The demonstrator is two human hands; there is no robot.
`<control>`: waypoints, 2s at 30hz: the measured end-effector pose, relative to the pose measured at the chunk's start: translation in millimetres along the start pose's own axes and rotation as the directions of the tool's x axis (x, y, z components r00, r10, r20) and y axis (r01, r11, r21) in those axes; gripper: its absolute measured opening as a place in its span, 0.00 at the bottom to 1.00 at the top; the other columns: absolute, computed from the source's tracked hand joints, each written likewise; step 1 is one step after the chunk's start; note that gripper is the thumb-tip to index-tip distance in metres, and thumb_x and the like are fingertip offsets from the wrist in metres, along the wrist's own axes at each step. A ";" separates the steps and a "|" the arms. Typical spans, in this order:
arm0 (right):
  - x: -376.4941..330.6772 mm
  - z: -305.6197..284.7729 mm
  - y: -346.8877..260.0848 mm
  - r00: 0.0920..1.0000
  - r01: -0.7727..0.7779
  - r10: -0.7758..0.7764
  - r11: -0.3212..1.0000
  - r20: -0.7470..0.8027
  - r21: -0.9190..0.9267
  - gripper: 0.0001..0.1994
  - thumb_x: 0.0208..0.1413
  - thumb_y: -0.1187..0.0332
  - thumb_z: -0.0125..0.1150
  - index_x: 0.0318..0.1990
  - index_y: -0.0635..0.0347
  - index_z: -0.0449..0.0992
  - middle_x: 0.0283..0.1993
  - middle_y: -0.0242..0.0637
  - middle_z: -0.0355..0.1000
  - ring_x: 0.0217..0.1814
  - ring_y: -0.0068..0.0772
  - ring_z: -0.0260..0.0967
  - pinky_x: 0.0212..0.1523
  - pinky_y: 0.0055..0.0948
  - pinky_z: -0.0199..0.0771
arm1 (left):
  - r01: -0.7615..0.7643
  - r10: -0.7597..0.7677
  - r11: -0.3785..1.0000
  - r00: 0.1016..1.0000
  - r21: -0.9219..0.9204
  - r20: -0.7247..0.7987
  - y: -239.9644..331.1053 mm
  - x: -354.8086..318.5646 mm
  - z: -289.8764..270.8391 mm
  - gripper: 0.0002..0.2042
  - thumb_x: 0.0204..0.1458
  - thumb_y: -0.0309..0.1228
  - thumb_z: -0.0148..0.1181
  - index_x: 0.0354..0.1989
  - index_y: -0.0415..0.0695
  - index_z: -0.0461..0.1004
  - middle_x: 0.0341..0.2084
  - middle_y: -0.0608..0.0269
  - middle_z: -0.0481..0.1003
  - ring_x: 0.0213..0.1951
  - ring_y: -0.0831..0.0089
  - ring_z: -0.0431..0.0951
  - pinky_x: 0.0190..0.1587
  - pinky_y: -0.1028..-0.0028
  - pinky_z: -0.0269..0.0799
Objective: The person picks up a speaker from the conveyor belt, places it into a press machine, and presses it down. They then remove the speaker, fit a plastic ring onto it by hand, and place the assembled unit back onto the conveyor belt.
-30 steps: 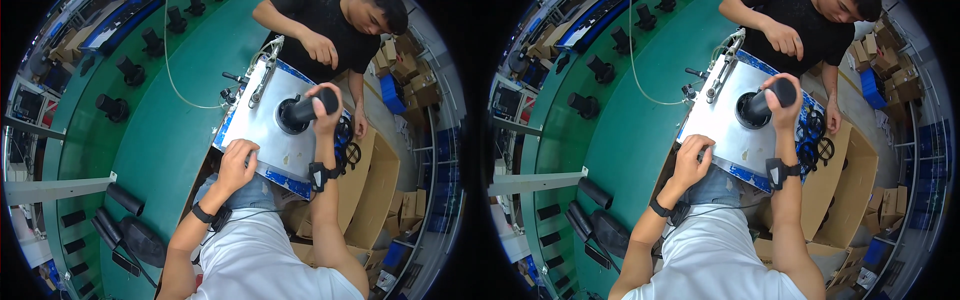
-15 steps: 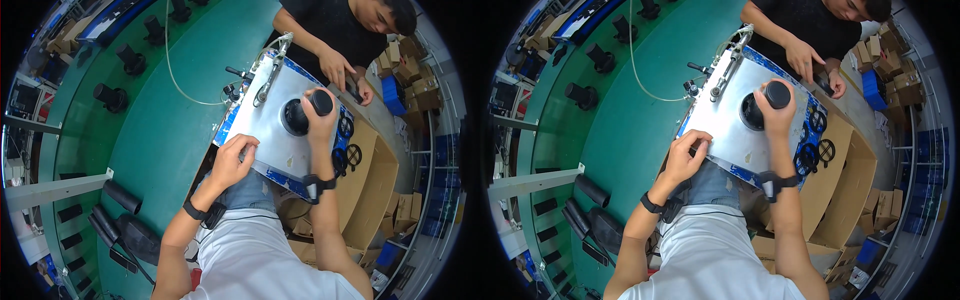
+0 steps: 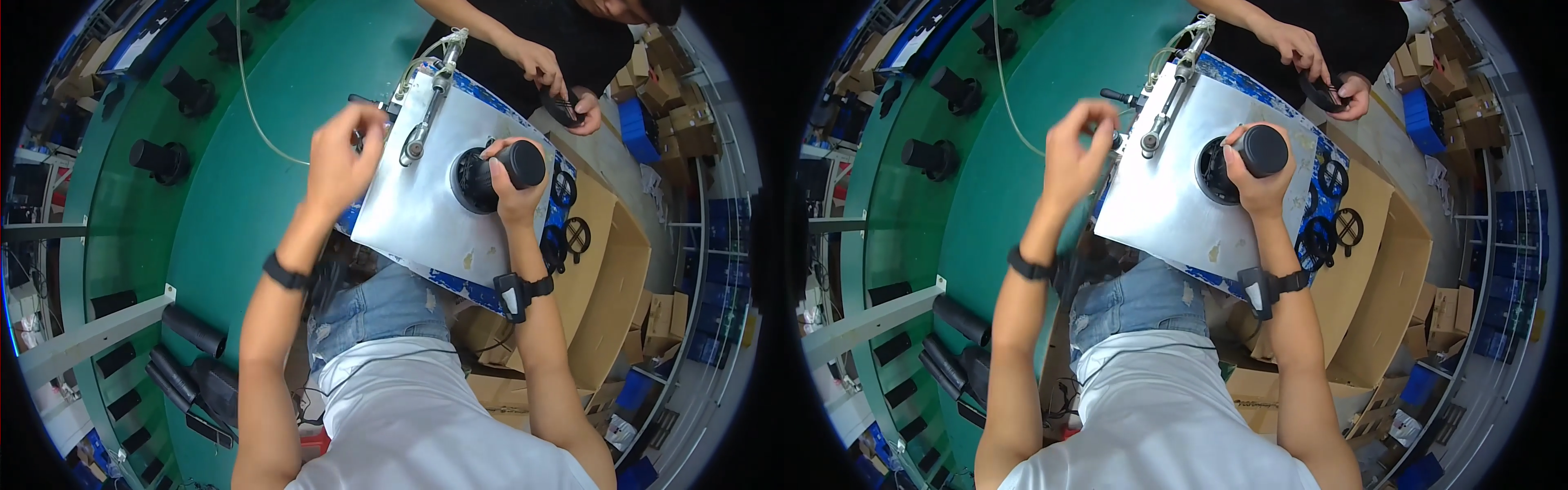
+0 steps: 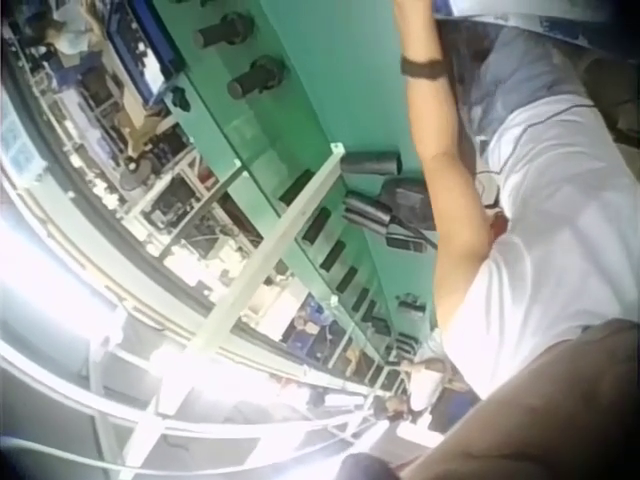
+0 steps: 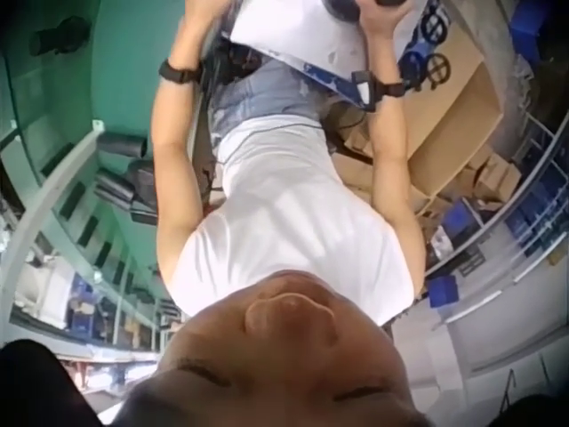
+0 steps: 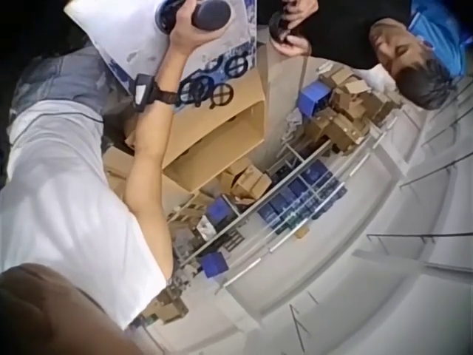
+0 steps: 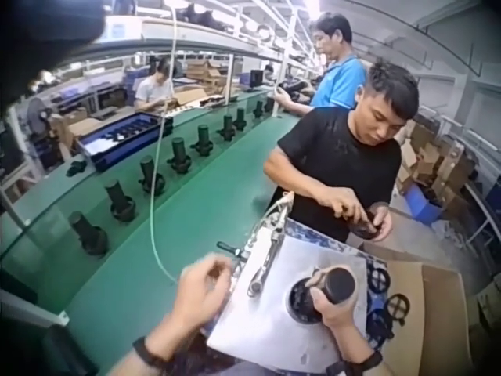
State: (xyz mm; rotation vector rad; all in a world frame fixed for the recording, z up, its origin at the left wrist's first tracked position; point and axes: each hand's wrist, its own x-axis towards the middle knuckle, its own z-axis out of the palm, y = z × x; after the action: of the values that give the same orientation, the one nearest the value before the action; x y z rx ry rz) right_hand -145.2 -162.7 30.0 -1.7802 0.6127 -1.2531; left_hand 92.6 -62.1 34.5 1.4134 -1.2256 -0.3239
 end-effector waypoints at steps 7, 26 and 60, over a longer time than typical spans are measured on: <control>3.2 11.7 -5.6 0.993 0.007 -0.004 1.000 -0.117 0.018 0.15 0.43 0.79 0.64 0.40 0.63 0.69 0.33 0.36 0.74 0.37 0.24 0.71 0.44 0.25 0.71 | 0.119 -0.319 0.718 0.932 0.685 0.173 -112.8 67.6 27.4 0.19 0.57 0.41 0.45 0.43 0.40 0.77 0.43 0.46 0.77 0.47 0.49 0.75 0.53 0.56 0.69; 32.8 29.0 -202.9 0.899 0.182 -0.361 0.822 0.246 0.540 0.28 0.46 0.51 0.68 0.45 0.59 0.61 0.33 0.37 0.66 0.36 0.33 0.67 0.44 0.36 0.68 | 0.047 0.016 0.890 0.991 -0.454 0.135 107.1 -47.6 -54.8 0.20 0.54 0.29 0.54 0.56 0.41 0.67 0.49 0.59 0.72 0.52 0.72 0.71 0.54 0.69 0.66; -51.8 214.9 -129.3 0.638 0.138 -0.154 0.987 0.755 0.085 0.35 0.43 0.57 0.70 0.58 0.62 0.65 0.69 0.51 0.52 0.72 0.52 0.46 0.68 0.44 0.49 | 0.246 -0.158 0.934 0.934 0.258 -0.320 45.7 -147.8 -199.8 0.36 0.34 0.37 0.75 0.53 0.39 0.64 0.42 0.51 0.75 0.47 0.56 0.76 0.62 0.57 0.60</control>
State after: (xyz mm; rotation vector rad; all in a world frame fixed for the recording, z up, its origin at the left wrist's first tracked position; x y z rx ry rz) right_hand 23.5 21.9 85.1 -2.1460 -0.0452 -0.4754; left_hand 165.9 177.8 64.5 1.7835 -0.9067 -0.0645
